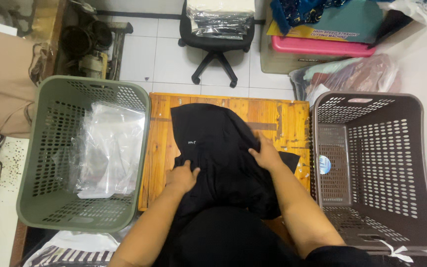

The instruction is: The person folds several black t-shirts and a pair of black pants on a wooden table. They remove items from plastic packaging, fold them neatly, and place them into a brown laundry basket.

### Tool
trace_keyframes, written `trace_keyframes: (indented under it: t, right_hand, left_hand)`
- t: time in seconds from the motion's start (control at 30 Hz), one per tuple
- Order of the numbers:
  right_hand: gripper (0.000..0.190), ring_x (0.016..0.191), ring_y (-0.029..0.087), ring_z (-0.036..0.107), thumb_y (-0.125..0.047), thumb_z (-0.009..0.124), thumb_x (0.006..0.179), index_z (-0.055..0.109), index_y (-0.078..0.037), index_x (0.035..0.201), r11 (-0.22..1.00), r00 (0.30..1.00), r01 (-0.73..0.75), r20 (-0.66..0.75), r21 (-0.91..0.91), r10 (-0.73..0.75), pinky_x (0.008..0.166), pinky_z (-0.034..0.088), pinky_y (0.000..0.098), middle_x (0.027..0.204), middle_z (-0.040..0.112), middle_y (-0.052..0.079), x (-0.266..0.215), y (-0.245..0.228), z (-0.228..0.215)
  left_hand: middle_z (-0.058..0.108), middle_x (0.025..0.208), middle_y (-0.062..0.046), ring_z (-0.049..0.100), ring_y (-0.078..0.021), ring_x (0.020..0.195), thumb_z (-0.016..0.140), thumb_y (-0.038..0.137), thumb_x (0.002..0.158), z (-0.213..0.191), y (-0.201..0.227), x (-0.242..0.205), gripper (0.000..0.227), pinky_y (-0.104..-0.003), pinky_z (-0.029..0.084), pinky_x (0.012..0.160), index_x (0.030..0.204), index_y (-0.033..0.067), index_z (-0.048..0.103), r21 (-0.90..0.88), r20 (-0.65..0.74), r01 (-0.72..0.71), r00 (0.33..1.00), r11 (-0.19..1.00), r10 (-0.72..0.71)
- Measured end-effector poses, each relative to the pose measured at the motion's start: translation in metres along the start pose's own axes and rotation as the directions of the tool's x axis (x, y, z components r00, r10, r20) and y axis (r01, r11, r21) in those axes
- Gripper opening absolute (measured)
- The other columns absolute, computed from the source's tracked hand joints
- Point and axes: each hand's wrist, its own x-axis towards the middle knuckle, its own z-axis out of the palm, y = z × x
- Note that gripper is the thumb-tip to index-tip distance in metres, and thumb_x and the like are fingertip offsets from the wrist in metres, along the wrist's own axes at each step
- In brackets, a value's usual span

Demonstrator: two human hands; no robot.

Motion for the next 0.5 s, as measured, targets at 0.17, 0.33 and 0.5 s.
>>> trace_keyframes:
  t: [0.17,0.33,0.5]
  right_hand:
    - [0.040,0.099,0.029,0.056,-0.031,0.056,0.077,0.051,-0.018,0.115,0.985,0.997,-0.069,0.020,-0.158,0.073,0.084,0.045,0.0390,0.093,0.061,0.013,0.050,0.083,0.064]
    - [0.027,0.088,0.028,0.058,-0.028,0.067,0.066,0.064,-0.014,0.088,1.000,0.980,-0.011,-0.199,-0.015,0.008,0.073,0.049,0.0335,0.087,0.055,0.010,0.043,0.075,0.042]
    - [0.028,0.081,0.035,0.059,-0.032,0.070,0.070,0.055,-0.009,0.074,0.993,0.970,-0.034,-0.237,0.111,0.060,0.066,0.044,0.0401,0.076,0.060,0.016,0.029,0.069,0.013]
  left_hand:
    - [0.063,0.092,-0.013,0.058,-0.0310,0.097,0.043,0.047,0.081,-0.009,-0.006,0.028,0.042,-0.041,0.044,0.078,0.100,0.0149,0.062,-0.109,-0.174,0.045,0.983,0.993,-0.063]
    - [0.043,0.109,-0.013,0.041,-0.0334,0.108,0.068,0.028,0.070,-0.029,0.004,0.035,0.036,-0.041,0.042,0.084,0.099,0.0130,0.053,-0.256,-0.324,0.029,0.939,0.966,-0.114]
    - [0.034,0.115,-0.021,0.050,-0.0420,0.103,0.061,0.026,0.079,-0.027,-0.003,0.068,0.040,-0.045,0.045,0.087,0.109,0.0091,0.042,-0.484,-0.380,-0.004,0.902,0.875,-0.206]
